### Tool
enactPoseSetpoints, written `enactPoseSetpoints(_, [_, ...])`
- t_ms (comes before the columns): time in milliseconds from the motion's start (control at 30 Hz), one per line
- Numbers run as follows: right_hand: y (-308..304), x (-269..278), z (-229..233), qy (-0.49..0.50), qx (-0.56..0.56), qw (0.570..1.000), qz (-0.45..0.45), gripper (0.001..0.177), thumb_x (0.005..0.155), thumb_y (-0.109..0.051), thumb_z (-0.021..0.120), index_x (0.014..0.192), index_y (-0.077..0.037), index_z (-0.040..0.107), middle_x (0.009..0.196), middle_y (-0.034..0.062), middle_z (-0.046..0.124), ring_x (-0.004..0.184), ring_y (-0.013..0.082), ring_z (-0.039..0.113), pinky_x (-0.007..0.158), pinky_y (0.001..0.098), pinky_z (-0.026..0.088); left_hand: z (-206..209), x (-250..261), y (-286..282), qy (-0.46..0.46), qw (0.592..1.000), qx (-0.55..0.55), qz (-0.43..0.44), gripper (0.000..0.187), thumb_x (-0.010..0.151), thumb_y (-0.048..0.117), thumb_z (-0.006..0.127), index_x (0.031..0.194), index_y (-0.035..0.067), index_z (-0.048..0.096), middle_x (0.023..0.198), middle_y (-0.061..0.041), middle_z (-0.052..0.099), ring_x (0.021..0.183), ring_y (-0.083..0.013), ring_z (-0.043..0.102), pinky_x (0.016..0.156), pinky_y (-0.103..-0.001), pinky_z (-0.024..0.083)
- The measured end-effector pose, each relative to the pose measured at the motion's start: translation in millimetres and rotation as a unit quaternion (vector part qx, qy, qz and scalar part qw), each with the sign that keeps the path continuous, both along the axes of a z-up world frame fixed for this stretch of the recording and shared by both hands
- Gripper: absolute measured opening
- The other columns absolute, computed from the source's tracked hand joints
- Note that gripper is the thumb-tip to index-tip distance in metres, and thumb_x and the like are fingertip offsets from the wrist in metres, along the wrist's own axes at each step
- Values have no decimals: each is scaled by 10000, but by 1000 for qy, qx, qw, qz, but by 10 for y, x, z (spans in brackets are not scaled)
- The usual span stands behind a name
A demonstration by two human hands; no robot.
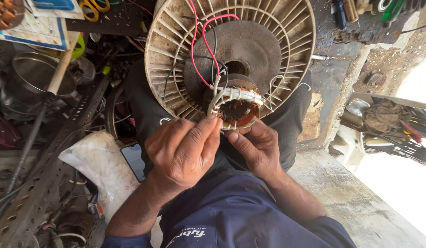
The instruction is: The person sits on the floor and repairs an electric motor stator by hand. They repeatedly wrap white binding material around the copper windings, tuck the ends, and adjust the placement to secure the coils.
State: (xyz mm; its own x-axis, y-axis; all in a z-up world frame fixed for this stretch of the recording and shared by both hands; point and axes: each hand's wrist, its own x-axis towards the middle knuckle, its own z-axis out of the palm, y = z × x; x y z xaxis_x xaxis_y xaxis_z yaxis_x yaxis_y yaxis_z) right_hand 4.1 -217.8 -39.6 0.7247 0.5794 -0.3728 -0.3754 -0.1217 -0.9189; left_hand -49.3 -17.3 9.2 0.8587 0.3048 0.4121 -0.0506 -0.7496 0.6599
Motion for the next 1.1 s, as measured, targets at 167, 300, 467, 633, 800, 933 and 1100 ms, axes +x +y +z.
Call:
enactPoseSetpoints(167, [16, -13, 0, 7, 25, 1000, -8, 110, 1016, -58, 689, 1084, 22, 723, 1212, 93, 688, 1141, 150, 635, 1055, 317, 489, 0, -7, -19, 0, 998, -60, 1, 186, 942, 61, 841, 1056, 9, 703, 789, -47, 619, 666, -175, 637, 585, -319, 519])
enactPoseSetpoints(300, [-2, -19, -4, 12, 24, 1000, -5, 113, 1015, -55, 688, 1089, 23, 726, 1204, 92, 687, 1131, 153, 644, 1041, 327, 506, 6, -42, -18, 14, 991, -135, 2, 182, 930, 36, 834, 1045, 6, 696, 782, -45, 629, 651, -159, 634, 582, -311, 519])
enactPoseSetpoints(467, [-5, -51, -15, 28, 28, 999, -11, 124, 1010, -55, 690, 1095, 25, 731, 1191, 98, 689, 1122, 165, 663, 1035, 340, 532, -66, -35, -48, 6, 988, -154, 6, 187, 929, 20, 828, 1054, 6, 689, 791, -45, 627, 657, -149, 638, 585, -291, 519])
enactPoseSetpoints(633, [-25, -55, -20, -3, 17, 1000, -1, 116, 1009, -54, 694, 1083, 26, 734, 1190, 115, 699, 1134, 178, 665, 1042, 342, 524, -78, -68, -61, 6, 987, -159, 12, 190, 929, 26, 829, 1057, 5, 690, 777, -27, 629, 628, -105, 620, 560, -253, 508])
enactPoseSetpoints(800, [-20, -62, -3, 0, 11, 1000, -1, 116, 1010, -66, 696, 1077, 20, 735, 1171, 110, 701, 1126, 173, 664, 1031, 337, 526, -87, -87, -59, 6, 986, -169, 9, 193, 937, 25, 822, 1066, 10, 679, 782, -24, 636, 627, -99, 608, 556, -247, 502])
enactPoseSetpoints(933, [-9, -65, 9, 10, 19, 1000, -2, 124, 1008, -80, 692, 1075, 15, 737, 1177, 101, 699, 1122, 171, 669, 1023, 339, 538, -107, -84, -100, 6, 979, -203, 12, 193, 936, 19, 818, 1073, 25, 682, 788, -24, 637, 634, -93, 612, 557, -242, 501])
enactPoseSetpoints(1100, [-19, -70, 7, -8, -1, 1000, -1, 125, 1008, -81, 701, 1071, 19, 741, 1170, 105, 697, 1119, 172, 661, 1018, 336, 525, -118, -126, -86, 11, 981, -192, 17, 195, 941, 22, 817, 1082, 25, 684, 790, -22, 642, 639, -83, 607, 561, -236, 497])
